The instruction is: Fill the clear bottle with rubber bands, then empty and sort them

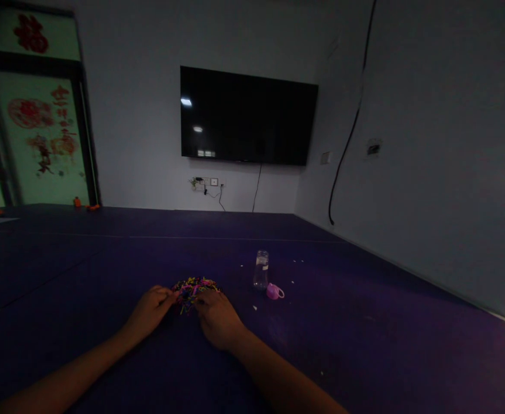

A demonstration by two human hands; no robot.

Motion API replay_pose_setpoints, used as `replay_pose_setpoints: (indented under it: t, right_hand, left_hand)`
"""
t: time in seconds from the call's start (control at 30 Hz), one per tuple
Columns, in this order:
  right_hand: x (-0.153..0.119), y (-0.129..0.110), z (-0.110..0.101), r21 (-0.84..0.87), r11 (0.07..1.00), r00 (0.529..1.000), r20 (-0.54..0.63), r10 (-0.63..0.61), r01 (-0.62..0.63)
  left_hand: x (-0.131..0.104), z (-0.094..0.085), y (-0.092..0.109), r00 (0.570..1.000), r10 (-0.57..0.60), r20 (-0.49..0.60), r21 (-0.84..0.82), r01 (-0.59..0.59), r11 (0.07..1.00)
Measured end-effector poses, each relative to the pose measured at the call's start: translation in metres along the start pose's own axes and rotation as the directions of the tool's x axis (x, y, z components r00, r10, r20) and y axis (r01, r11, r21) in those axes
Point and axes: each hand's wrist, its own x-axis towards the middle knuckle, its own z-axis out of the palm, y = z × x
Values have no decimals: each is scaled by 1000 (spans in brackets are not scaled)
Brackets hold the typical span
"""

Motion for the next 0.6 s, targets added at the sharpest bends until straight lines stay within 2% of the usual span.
replay_pose_setpoints:
  t: [0.17,0.27,0.37,0.47,0.6]
  right_hand:
    - [0,0,0,-8,999,999,-27,38,-38]
    - [0,3,2,-3,997,994,-68,82,-83]
    - [0,4,2,26,994,988,-110,111,-109]
    - [1,2,-2,71,996,992,-111,58,-51]
    - [1,-2,-6,93,995,998,-46,-32,36]
  left_hand:
    - [0,0,-1,999,-43,5,-38,44,998]
    - [0,0,-1,1000,-25,6,-56,25,998]
    - [-1,-1,1,999,34,-21,-75,-36,997]
    - [-2,-2,6,992,121,-36,-74,-124,990]
    - [-4,-2,11,968,247,38,-79,-244,967]
